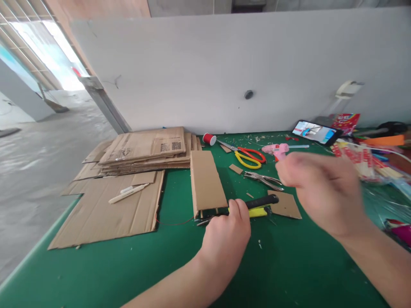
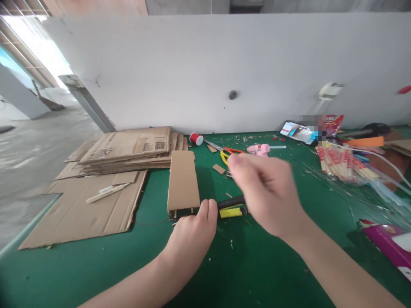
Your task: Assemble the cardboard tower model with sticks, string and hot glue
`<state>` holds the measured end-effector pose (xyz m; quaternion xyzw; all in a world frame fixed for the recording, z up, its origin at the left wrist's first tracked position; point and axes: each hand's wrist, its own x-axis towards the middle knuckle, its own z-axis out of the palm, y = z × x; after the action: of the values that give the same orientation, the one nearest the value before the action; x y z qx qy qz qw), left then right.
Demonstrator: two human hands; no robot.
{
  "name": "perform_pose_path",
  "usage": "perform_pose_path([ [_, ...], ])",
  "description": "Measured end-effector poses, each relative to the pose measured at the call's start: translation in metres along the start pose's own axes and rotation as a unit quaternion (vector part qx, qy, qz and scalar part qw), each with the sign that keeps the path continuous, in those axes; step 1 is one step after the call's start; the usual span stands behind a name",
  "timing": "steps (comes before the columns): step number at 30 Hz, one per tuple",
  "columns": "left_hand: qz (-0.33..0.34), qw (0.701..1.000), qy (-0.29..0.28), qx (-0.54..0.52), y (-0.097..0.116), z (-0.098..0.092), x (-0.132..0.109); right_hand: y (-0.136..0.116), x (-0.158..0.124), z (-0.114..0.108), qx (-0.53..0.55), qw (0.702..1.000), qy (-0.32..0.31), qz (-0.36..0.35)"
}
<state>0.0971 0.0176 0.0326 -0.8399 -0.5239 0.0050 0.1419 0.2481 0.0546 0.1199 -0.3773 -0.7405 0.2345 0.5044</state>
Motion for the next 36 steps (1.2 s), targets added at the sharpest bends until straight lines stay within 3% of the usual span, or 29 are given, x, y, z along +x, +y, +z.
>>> perform_pose_path([
  [1,0.003,1.000,-0.002,-0.002,0.000,-0.001,-0.001,0.006,-0.003,0.000,-0.090,0.994,-0.064,-0.021],
  [3,0.016,1.000,0.001,-0.007,0.001,-0.002,-0.003,0.023,-0.013,0.003,-0.264,0.946,-0.174,-0.078],
  [6,0.041,0.999,0.005,-0.012,0.006,-0.004,-0.011,0.046,-0.031,0.008,-0.415,0.866,-0.252,-0.121],
  [10,0.092,0.995,0.009,-0.025,0.002,-0.025,-0.024,0.053,-0.049,0.002,-0.440,0.842,-0.226,-0.216],
  [12,0.083,0.995,0.040,-0.036,-0.017,-0.043,-0.028,0.050,-0.053,-0.010,-0.425,0.843,-0.193,-0.266],
  [14,0.032,0.996,0.072,-0.043,-0.050,-0.059,-0.029,0.046,-0.054,-0.028,-0.422,0.850,-0.153,-0.277],
  [16,-0.009,0.996,0.089,-0.020,-0.088,-0.064,-0.032,0.046,-0.056,-0.047,-0.445,0.851,-0.090,-0.263],
  [17,0.001,0.995,0.099,-0.007,-0.106,-0.061,-0.034,0.047,-0.058,-0.056,-0.468,0.847,-0.050,-0.248],
  [20,0.095,0.993,0.073,0.011,-0.137,-0.036,-0.042,0.056,-0.064,-0.070,-0.545,0.826,0.029,-0.143],
  [23,0.135,0.990,0.040,-0.003,-0.136,-0.009,-0.048,0.071,-0.075,-0.061,-0.570,0.822,-0.003,-0.026],
  [25,0.151,0.988,0.030,-0.007,-0.129,0.001,-0.046,0.081,-0.084,-0.046,-0.567,0.822,-0.051,0.006],
  [30,0.178,0.983,0.026,-0.028,-0.124,0.005,-0.035,0.090,-0.107,-0.015,-0.592,0.800,-0.102,0.007],
  [36,0.187,0.980,0.066,0.011,-0.121,0.008,-0.039,0.086,-0.115,-0.014,-0.620,0.775,-0.122,-0.026],
])
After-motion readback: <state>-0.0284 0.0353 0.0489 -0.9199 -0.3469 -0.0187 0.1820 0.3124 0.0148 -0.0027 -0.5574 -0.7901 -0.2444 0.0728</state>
